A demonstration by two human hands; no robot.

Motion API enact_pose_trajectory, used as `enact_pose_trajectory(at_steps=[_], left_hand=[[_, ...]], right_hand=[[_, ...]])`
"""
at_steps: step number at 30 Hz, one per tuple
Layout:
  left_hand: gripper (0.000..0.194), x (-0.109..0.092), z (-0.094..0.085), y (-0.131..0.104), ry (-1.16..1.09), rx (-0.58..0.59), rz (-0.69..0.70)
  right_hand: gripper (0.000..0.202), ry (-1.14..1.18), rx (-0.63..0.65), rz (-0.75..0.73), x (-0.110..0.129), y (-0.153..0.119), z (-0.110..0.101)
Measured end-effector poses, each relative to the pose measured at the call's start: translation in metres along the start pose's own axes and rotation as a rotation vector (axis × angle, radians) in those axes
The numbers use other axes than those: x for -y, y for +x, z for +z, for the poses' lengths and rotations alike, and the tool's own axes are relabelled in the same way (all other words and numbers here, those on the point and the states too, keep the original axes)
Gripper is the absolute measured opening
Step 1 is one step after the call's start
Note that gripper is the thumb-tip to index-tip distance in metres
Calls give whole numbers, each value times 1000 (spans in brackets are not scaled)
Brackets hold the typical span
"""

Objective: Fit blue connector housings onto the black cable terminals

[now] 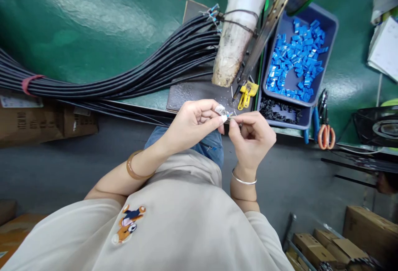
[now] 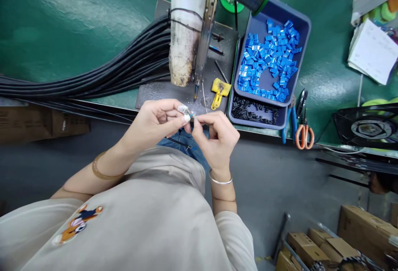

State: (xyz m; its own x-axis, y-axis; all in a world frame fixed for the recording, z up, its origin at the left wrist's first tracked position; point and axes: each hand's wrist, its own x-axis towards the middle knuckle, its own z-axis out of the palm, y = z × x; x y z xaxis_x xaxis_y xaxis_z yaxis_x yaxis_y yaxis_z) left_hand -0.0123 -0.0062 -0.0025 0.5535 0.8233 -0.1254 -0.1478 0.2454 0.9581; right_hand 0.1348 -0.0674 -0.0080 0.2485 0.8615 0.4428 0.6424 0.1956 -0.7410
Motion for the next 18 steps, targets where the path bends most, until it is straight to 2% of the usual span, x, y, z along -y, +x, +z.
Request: enact_pose_trajectory(at_steps=[2, 4, 8, 10, 14, 18], left_hand=[[8, 2, -3, 0, -70, -5, -34], [9, 3, -6, 0, -107, 18, -63], [8, 2, -6, 0, -52, 31, -51], [5, 1, -4, -1, 0, 11, -7], [7, 3, 1, -1, 78, -19, 98], [12, 8, 2, 0, 137, -61, 154]], right_hand=[[14, -146, -46, -201, 0, -5, 3], [19, -173, -35, -252, -1, -8, 2], [6, 94, -86, 96, -4, -4, -10], [1, 195, -62, 217, -2, 1, -16], [4, 208, 108, 288, 3, 5, -18], [10, 136, 124, 293, 6, 4, -15]])
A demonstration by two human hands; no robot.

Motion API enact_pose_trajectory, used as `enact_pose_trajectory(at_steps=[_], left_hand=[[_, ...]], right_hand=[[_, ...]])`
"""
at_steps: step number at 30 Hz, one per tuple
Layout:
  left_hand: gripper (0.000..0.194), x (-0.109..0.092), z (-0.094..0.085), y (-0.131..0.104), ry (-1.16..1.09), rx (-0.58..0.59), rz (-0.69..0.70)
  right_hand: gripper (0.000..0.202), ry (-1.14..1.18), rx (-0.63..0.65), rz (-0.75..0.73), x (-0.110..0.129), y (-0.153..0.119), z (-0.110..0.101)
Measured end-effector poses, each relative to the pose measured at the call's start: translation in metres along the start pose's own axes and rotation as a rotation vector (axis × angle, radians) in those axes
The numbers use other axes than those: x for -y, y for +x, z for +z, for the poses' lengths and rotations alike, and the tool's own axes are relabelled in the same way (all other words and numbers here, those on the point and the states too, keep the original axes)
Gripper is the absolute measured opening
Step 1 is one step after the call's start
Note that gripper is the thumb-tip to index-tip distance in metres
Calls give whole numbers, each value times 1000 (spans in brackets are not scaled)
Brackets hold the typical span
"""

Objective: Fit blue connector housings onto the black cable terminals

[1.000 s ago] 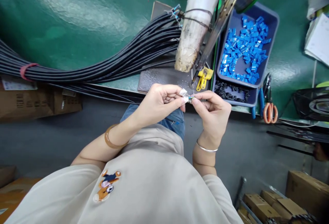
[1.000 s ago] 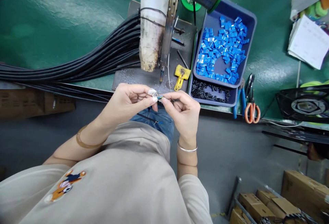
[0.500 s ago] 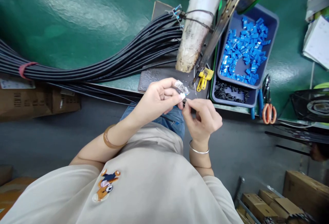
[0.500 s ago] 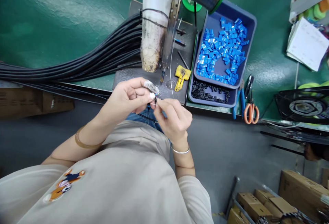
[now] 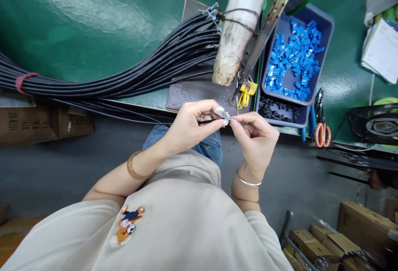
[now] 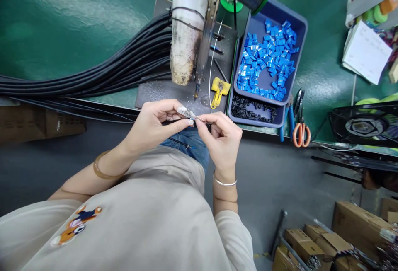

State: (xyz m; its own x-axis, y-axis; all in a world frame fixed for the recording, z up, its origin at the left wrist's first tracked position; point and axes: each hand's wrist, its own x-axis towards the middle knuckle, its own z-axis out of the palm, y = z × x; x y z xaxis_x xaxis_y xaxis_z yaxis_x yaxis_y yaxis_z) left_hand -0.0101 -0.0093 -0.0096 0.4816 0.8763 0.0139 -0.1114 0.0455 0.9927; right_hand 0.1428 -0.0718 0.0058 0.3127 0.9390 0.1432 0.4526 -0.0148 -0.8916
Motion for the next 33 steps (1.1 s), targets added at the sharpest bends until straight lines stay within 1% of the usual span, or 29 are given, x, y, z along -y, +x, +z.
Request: enact_pose_trajectory(at_steps=[3, 8, 11, 16, 18, 19, 21, 23, 24, 25, 27, 30, 31, 33], left_hand=[[13, 3, 1, -1, 57, -22, 32], [8, 4, 1, -3, 204, -52, 109], [11, 4, 0, -3, 323, -65, 206], [10, 3, 2, -4, 485, -52, 400], [9, 2, 3, -5, 491, -65, 413], [7, 1, 3, -5, 452, -69, 380], [3, -2, 1, -6, 274, -39, 226], [8, -6, -2, -5, 46, 39, 23], [9, -8, -3, -5, -46, 80, -59], [9, -11, -5, -4, -107, 110, -115], [8, -14, -7, -3, -149, 120, -156], [8, -17, -6, 0, -147, 82, -168], [8, -17, -5, 0, -146, 71, -170], [7, -16, -3, 1, -145, 60, -167]], right_hand=[[8, -37, -16, -24, 0, -1, 1], [4, -56, -31, -56, 2, -1, 1], [5, -61, -25, -44, 1, -1, 0], [8, -49, 13, -15, -3, 2, -2], [8, -58, 18, -31, -5, 1, 0], [7, -82, 5, -72, -5, 1, 1], [4, -180, -52, -235, -7, -2, 4], [7, -283, -115, -419, -9, -5, 8], [9, -306, -136, -475, -10, -6, 9], [10, -300, -144, -488, -10, -7, 9], [7, -226, -143, -401, -8, -7, 8], [2, -80, -166, -206, -4, -4, 4], [2, -39, -179, -166, -2, -3, 2], [3, 12, -182, -132, 0, -2, 0]])
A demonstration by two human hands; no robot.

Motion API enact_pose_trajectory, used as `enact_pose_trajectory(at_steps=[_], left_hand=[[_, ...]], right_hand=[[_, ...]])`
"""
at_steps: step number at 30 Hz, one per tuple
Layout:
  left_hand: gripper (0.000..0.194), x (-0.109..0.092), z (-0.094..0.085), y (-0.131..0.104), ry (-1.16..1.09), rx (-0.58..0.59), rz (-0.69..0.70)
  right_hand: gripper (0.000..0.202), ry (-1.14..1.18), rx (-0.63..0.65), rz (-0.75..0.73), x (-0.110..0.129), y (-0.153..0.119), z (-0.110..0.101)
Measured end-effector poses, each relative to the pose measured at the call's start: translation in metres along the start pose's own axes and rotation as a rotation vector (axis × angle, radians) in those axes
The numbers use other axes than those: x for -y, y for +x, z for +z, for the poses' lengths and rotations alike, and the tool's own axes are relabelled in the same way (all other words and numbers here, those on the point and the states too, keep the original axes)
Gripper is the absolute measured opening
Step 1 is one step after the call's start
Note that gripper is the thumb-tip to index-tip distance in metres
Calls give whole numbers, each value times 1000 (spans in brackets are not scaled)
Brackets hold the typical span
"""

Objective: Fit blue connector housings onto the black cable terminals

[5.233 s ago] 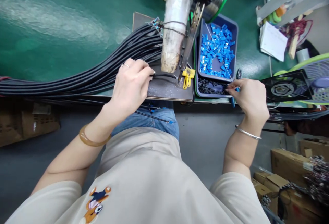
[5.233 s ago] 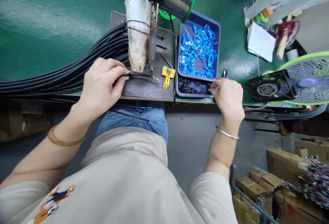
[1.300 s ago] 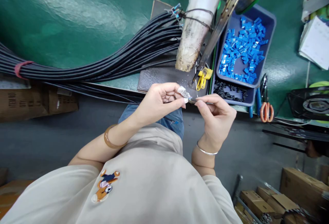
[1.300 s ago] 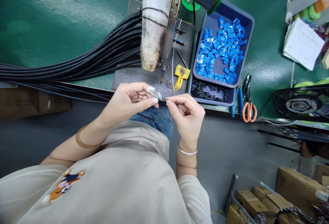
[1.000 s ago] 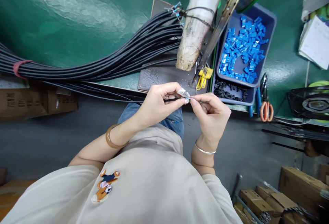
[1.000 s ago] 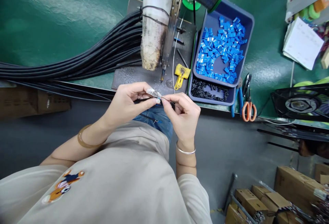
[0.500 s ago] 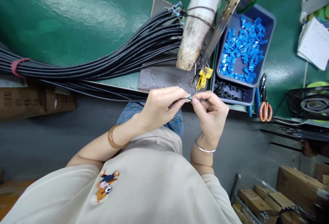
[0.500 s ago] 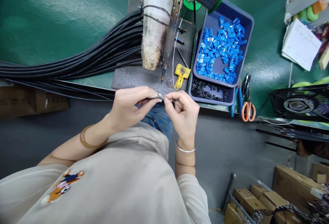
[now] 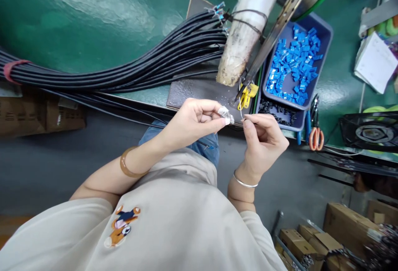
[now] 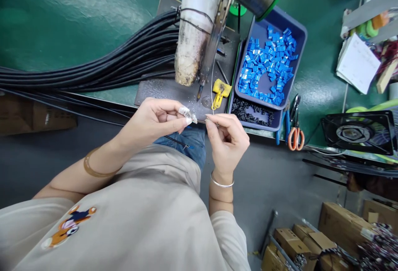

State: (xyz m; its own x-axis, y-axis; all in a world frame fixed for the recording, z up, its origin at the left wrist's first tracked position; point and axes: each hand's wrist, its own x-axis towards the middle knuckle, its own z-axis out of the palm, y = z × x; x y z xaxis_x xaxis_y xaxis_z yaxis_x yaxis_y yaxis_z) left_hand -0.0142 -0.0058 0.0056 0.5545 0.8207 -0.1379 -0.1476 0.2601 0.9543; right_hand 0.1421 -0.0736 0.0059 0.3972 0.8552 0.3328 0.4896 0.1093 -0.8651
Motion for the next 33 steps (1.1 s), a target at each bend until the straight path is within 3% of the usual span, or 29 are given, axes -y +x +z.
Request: enact_pose_trajectory(at_steps=[13, 33], left_hand=[[6, 6, 2, 4, 52, -27, 62], [10, 18, 5, -1, 276, -100, 304]], right_hand=[[9, -55, 60, -29, 3, -1, 1], [2, 115, -57, 82, -2, -8, 20]])
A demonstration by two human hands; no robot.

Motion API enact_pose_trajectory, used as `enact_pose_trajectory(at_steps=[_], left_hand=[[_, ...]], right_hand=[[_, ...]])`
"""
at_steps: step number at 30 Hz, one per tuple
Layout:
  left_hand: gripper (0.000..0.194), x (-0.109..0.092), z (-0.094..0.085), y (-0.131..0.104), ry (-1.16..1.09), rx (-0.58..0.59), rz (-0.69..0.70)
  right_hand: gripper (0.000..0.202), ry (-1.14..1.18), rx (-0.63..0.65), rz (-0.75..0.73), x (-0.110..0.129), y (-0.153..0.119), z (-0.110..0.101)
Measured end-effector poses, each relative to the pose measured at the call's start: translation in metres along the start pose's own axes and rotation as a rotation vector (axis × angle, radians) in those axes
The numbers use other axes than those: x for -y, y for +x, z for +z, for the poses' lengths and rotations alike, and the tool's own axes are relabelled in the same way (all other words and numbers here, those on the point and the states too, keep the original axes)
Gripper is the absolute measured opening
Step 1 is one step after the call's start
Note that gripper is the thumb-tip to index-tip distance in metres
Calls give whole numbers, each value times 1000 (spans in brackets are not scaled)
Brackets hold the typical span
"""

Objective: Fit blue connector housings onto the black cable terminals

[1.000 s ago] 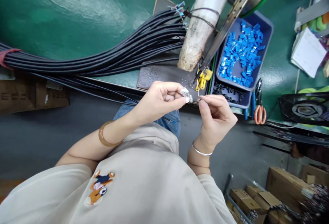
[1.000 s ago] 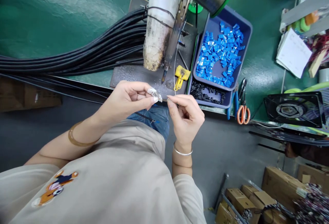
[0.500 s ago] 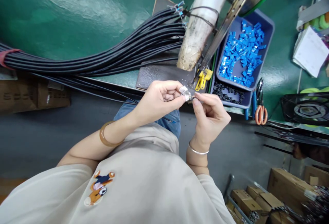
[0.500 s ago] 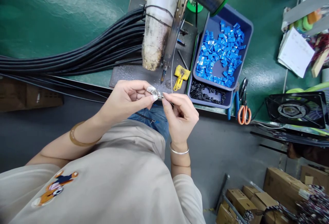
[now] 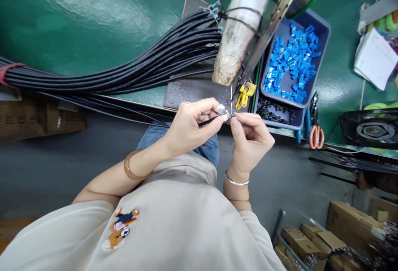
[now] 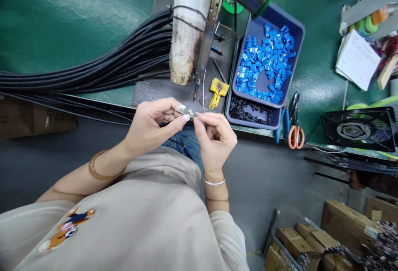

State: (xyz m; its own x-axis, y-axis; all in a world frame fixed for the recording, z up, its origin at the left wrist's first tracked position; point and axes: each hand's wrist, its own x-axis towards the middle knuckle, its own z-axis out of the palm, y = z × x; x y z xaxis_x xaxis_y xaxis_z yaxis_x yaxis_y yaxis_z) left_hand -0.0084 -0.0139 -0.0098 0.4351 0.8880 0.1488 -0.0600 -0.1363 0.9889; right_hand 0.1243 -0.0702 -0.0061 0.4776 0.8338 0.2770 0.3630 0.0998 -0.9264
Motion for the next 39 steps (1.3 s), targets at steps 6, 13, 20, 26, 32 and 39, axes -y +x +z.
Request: enact_pose_trajectory(at_steps=[6, 13, 20, 26, 32, 39], left_hand=[[10, 2, 0, 0, 43, 3, 42], [11, 2, 1, -1, 38, -5, 25], [10, 1, 1, -1, 39, -5, 32], [11, 3, 0, -2, 46, -6, 53], [8, 4, 2, -2, 103, -28, 97], [8, 4, 1, -2, 183, -38, 194]], right_hand=[[4, 94, 21, 49, -4, 1, 1], [8, 157, 30, 41, -5, 2, 1], [6, 129, 30, 50, -3, 3, 0], [6, 145, 45, 60, -5, 3, 1], [7, 168, 42, 62, -7, 3, 2], [2, 98, 75, 101, -4, 5, -2]])
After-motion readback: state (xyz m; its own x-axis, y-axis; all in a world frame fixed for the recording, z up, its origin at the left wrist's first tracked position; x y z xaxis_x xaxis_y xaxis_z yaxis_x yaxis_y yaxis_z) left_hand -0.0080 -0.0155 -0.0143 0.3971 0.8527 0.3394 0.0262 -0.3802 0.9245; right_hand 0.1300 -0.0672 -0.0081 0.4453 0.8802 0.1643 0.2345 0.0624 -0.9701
